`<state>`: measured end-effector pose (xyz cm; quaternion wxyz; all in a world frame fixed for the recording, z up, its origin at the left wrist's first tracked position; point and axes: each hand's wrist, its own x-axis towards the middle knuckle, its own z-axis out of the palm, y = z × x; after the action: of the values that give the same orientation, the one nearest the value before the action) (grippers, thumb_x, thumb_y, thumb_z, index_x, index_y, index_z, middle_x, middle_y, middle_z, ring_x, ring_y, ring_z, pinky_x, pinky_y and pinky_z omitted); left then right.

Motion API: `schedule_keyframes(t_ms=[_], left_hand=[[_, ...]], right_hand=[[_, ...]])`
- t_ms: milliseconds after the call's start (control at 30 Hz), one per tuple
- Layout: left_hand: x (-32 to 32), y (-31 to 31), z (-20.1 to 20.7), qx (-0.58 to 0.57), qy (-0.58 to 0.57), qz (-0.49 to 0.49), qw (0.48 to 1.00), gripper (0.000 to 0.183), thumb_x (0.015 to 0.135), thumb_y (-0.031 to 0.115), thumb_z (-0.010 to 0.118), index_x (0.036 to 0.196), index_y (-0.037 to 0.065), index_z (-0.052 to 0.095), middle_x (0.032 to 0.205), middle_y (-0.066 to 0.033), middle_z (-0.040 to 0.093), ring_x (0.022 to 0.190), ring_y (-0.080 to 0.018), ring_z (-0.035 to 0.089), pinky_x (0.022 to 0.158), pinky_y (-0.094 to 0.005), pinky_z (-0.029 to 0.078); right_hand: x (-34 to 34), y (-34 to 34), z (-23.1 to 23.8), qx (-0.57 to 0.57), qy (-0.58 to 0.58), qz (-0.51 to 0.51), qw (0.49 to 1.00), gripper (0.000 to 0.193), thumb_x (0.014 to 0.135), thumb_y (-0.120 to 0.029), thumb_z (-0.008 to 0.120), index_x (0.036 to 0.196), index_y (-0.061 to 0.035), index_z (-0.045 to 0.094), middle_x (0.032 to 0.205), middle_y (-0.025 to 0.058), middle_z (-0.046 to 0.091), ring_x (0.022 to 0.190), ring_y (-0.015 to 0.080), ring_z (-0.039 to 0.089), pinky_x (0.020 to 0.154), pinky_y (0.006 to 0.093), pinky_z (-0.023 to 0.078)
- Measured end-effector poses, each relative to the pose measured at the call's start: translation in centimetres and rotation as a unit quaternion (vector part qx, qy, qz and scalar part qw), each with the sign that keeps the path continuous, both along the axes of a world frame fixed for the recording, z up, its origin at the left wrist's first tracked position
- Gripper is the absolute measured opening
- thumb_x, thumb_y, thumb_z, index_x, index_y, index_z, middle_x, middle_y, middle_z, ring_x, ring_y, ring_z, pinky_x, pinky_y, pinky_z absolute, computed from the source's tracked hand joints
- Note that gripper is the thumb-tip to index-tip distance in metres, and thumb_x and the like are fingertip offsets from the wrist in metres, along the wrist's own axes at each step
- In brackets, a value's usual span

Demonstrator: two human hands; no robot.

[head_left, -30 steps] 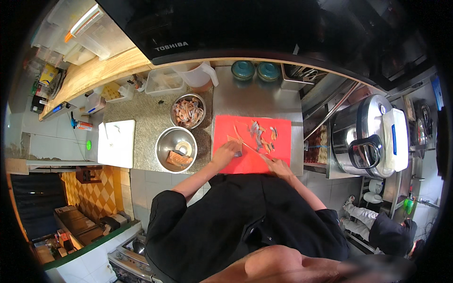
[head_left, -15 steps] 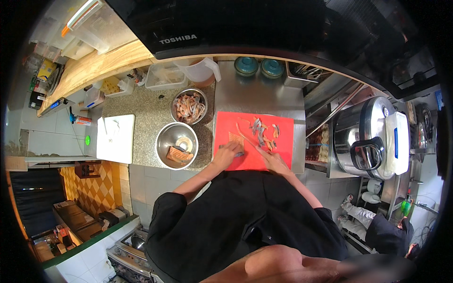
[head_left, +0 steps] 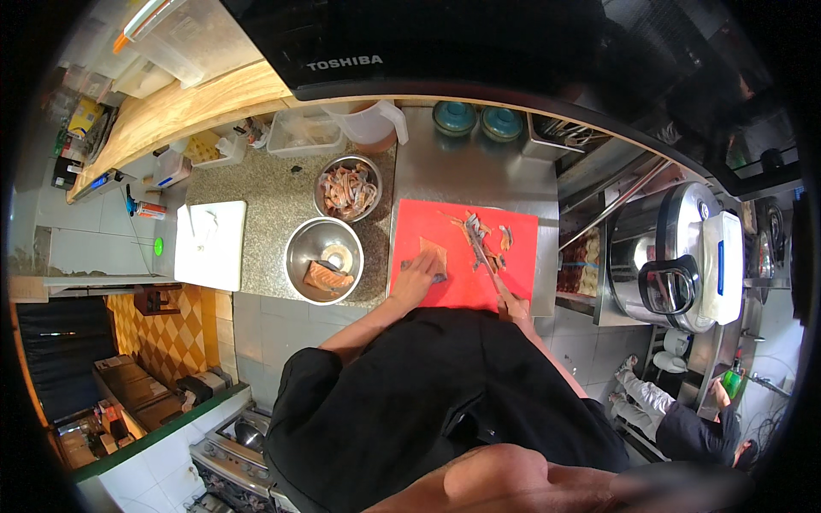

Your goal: The person slices a piece of salmon on a red cutting board using a knife. They repeatedly cut the salmon into thin strips and place them into a metal bowl. The person handles the salmon and knife throughout the clip.

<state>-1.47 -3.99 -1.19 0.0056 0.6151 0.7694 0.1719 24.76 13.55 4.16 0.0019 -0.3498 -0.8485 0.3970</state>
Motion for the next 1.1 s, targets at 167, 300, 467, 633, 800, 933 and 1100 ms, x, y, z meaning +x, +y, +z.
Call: schedule_keyframes(t_ms=[167, 300, 467, 633, 800, 933, 1100], left_hand=[[-0.8, 0.6, 1.1, -0.018, -0.035, -0.054, 0.998, 0.041, 0.087, 0.007, 0.06, 0.127, 0.0, 0.067, 0.136, -0.0125, 0.063, 0.129, -0.0307, 0.06, 0.103, -0.0393, 0.056], [-1.6, 0.3, 1.6, -0.037, -0.036, -0.084, 0.995, 0.037, 0.087, 0.008, 0.06, 0.122, 0.001, 0.068, 0.13, -0.0114, 0.063, 0.124, -0.0296, 0.062, 0.098, -0.0393, 0.058], [-2.2, 0.5, 1.5, -0.064, -0.029, -0.11, 0.991, 0.036, 0.087, 0.009, 0.06, 0.122, 0.001, 0.068, 0.131, -0.0102, 0.062, 0.122, -0.028, 0.062, 0.091, -0.0376, 0.06], [-2.3, 0.9, 1.8, -0.037, -0.021, -0.102, 0.994, 0.038, 0.086, 0.008, 0.061, 0.123, 0.002, 0.067, 0.129, -0.0097, 0.062, 0.12, -0.0277, 0.063, 0.089, -0.037, 0.06], [-2.3, 1.0, 2.0, -0.036, -0.032, -0.106, 0.993, 0.037, 0.085, 0.008, 0.061, 0.121, 0.002, 0.067, 0.128, -0.0097, 0.062, 0.117, -0.0274, 0.064, 0.089, -0.0365, 0.061], [-2.5, 1.0, 2.1, -0.029, -0.046, -0.111, 0.992, 0.034, 0.085, 0.008, 0.062, 0.118, 0.003, 0.069, 0.127, -0.0099, 0.063, 0.117, -0.0279, 0.064, 0.089, -0.0368, 0.061], [-2.5, 1.1, 2.3, -0.014, -0.065, -0.104, 0.992, 0.032, 0.084, 0.007, 0.063, 0.115, 0.003, 0.071, 0.127, -0.0099, 0.064, 0.117, -0.0282, 0.065, 0.09, -0.0374, 0.06]], right_hand=[[-2.4, 1.3, -0.7, 0.025, -0.077, 0.127, 0.989, 0.06, 0.103, -0.018, 0.057, 0.16, -0.031, 0.045, 0.103, 0.031, 0.069, 0.087, 0.0489, 0.07, 0.078, 0.0543, 0.057], [-7.4, 1.5, 0.8, 0.092, -0.039, 0.204, 0.974, 0.062, 0.1, -0.015, 0.058, 0.16, -0.0286, 0.046, 0.097, 0.0263, 0.067, 0.082, 0.0446, 0.07, 0.074, 0.0528, 0.059], [-9.1, 2.6, -0.7, 0.161, -0.002, 0.254, 0.954, 0.065, 0.098, -0.013, 0.059, 0.16, -0.0288, 0.046, 0.089, 0.0216, 0.064, 0.076, 0.0426, 0.068, 0.07, 0.0545, 0.058], [-8.9, 3.0, -0.9, 0.177, 0.016, 0.272, 0.946, 0.062, 0.1, -0.012, 0.057, 0.159, -0.0287, 0.048, 0.089, 0.0213, 0.064, 0.075, 0.042, 0.069, 0.068, 0.0535, 0.059], [-9.0, 2.8, -0.4, 0.167, -0.018, 0.283, 0.944, 0.063, 0.1, -0.011, 0.053, 0.159, -0.0316, 0.047, 0.094, 0.0207, 0.068, 0.082, 0.041, 0.072, 0.073, 0.0537, 0.06], [-9.1, 2.7, -0.4, 0.171, 0.013, 0.28, 0.945, 0.061, 0.1, -0.011, 0.057, 0.158, -0.0289, 0.049, 0.088, 0.0203, 0.064, 0.074, 0.0413, 0.07, 0.067, 0.0531, 0.058], [-9.4, 2.6, -0.1, 0.182, 0.004, 0.28, 0.943, 0.066, 0.098, -0.008, 0.057, 0.159, -0.0294, 0.047, 0.086, 0.0202, 0.065, 0.072, 0.0411, 0.07, 0.066, 0.0536, 0.058]])
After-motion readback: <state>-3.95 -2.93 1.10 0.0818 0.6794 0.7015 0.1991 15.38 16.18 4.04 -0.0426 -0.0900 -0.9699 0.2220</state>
